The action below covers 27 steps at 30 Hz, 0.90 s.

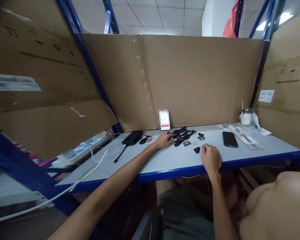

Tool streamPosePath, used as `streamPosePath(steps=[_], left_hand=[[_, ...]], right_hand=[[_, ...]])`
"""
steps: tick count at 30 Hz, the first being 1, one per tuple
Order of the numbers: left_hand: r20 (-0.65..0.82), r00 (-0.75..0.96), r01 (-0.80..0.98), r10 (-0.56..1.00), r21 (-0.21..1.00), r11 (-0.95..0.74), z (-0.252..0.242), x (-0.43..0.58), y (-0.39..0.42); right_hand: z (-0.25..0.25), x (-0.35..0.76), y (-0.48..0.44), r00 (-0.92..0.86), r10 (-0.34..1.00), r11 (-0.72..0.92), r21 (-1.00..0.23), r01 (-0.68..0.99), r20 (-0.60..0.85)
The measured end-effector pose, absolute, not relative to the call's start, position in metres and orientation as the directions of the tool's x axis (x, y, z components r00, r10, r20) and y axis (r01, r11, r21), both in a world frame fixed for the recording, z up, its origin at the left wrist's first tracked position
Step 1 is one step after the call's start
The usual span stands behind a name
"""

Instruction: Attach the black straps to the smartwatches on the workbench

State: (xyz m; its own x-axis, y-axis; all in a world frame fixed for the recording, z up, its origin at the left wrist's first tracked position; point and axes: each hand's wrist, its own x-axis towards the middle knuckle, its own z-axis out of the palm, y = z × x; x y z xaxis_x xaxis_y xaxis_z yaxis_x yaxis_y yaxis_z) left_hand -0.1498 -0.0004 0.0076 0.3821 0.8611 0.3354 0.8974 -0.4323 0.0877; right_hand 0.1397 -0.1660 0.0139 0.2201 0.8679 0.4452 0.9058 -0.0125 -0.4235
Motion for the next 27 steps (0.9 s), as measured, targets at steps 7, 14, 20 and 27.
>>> streamPosePath(steps=[7,14,20,27], left_hand=[[0.411,0.445,0.854,0.796,0.073,-0.515,0.016,-0.142,-0.007],[0.338,0.5,0.837,0.798,0.047,-0.545,0.015,-0.134,-0.01],[0.272,0.386,0.9,0.882,0.097,-0.424,0.023,-0.128,-0.017],[0.21,0.196,0.978,0.958,0.024,-0.205,0.031,-0.117,-0.037]], right_hand=[[0.013,0.139,-0.166,0.189,0.88,0.01,-0.415,0.91,0.436],[0.012,0.139,-0.167,-0.013,0.909,0.167,-0.335,0.927,0.417],[0.012,0.139,-0.167,-0.015,0.92,0.154,-0.326,0.933,0.392],[0.01,0.138,-0.167,-0.004,0.918,0.145,-0.326,0.934,0.397]])
